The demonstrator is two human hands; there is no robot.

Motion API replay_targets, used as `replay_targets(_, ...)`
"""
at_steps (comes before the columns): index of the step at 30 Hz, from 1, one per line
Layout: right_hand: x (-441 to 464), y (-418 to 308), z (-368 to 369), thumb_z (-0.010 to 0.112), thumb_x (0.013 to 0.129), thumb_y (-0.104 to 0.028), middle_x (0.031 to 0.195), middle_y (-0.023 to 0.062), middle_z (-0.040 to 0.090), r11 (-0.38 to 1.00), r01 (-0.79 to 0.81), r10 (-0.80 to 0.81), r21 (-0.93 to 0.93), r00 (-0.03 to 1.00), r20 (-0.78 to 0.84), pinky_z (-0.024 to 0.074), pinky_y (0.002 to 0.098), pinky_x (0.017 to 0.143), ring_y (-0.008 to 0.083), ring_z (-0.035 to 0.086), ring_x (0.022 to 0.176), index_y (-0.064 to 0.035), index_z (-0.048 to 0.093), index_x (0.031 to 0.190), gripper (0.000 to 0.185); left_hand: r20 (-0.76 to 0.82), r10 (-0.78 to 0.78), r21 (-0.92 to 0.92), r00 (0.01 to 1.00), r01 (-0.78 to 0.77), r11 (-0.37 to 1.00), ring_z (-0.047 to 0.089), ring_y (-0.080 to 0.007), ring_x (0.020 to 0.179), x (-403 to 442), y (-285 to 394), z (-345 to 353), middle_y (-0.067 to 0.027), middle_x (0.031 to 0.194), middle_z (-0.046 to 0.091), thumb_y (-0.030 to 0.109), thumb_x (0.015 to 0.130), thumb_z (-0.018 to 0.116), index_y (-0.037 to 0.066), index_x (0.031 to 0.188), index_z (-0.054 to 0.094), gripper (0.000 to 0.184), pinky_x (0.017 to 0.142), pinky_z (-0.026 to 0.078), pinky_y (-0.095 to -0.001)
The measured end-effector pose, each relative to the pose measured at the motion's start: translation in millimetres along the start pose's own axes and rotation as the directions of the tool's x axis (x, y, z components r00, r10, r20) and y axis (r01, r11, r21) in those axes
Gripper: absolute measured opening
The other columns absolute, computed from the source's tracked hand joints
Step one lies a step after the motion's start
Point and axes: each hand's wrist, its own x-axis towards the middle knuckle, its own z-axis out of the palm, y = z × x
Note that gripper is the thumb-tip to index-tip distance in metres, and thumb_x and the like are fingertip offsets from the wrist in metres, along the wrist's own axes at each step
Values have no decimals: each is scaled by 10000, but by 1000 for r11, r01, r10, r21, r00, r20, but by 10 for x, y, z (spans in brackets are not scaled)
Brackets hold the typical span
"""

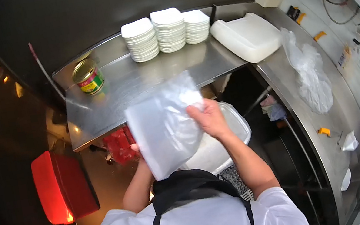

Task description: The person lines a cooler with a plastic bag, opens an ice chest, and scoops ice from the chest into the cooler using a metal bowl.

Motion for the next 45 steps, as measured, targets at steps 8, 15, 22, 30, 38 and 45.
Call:
replay_targets(8, -333, -380, -1053, 581, 946, -197, 748, -41, 562, 983, 166, -183, -78, 874, -450, 378, 216, 580, 39, 476, 668, -59, 582, 819, 188, 302, -129, -479, 945, 267, 836, 482, -361, 1228, 168, -556, -670, -177, 1357, 488, 510, 738, 637, 62, 1406, 392, 840, 1059, 331, -532)
replay_targets(15, -417, -958, -2013, 560, 961, -302, 831, 3, 587, 926, 160, -334, -342, 768, -546, 425, 227, 676, 62, 509, 738, -38, 577, 901, 271, 389, -152, -570, 909, 367, 735, 592, -347, 1088, 495, -406, -279, -191, 1205, 599, 366, 756, 672, 21, 1297, 507, 663, 985, 435, -497)
replay_targets(22, -341, -1556, -2709, 531, 975, -304, 893, 6, 608, 806, 183, -457, -564, 797, -394, 416, 218, 715, 66, 521, 784, -10, 597, 973, 302, 313, -185, -488, 932, 325, 810, 594, -322, 1092, 394, -274, -252, -179, 1227, 589, 372, 742, 700, 30, 1289, 520, 669, 1005, 425, -469)
replay_targets(30, -220, -2054, -3502, 523, 967, -375, 1016, 63, 632, 756, 103, -497, -646, 734, -464, 438, 248, 817, 115, 559, 905, 32, 598, 1096, 433, 182, -162, -549, 970, 237, 801, 603, -326, 1075, 235, -121, -214, -198, 1190, 605, 366, 723, 696, 5, 1275, 522, 682, 987, 442, -485)
replay_targets(38, -126, -2358, -4085, 523, 954, -427, 1105, 99, 627, 652, -9, -521, -758, 722, -456, 425, 285, 885, 159, 566, 982, 35, 592, 1148, 505, 237, -175, -644, 956, 289, 708, 601, -356, 1064, 76, -109, -380, -215, 1164, 619, 397, 761, 608, -19, 1217, 567, 619, 1002, 418, -472)
replay_targets(45, -117, -2477, -4700, 524, 941, -439, 1276, 154, 571, 545, -226, -465, -808, 720, -515, 366, 316, 1000, 214, 529, 1159, 51, 505, 1296, 605, 135, -162, -540, 978, 209, 815, 566, -364, 1120, -84, -77, -722, -213, 1265, 555, 367, 761, 605, -21, 1307, 479, 681, 1020, 395, -495)
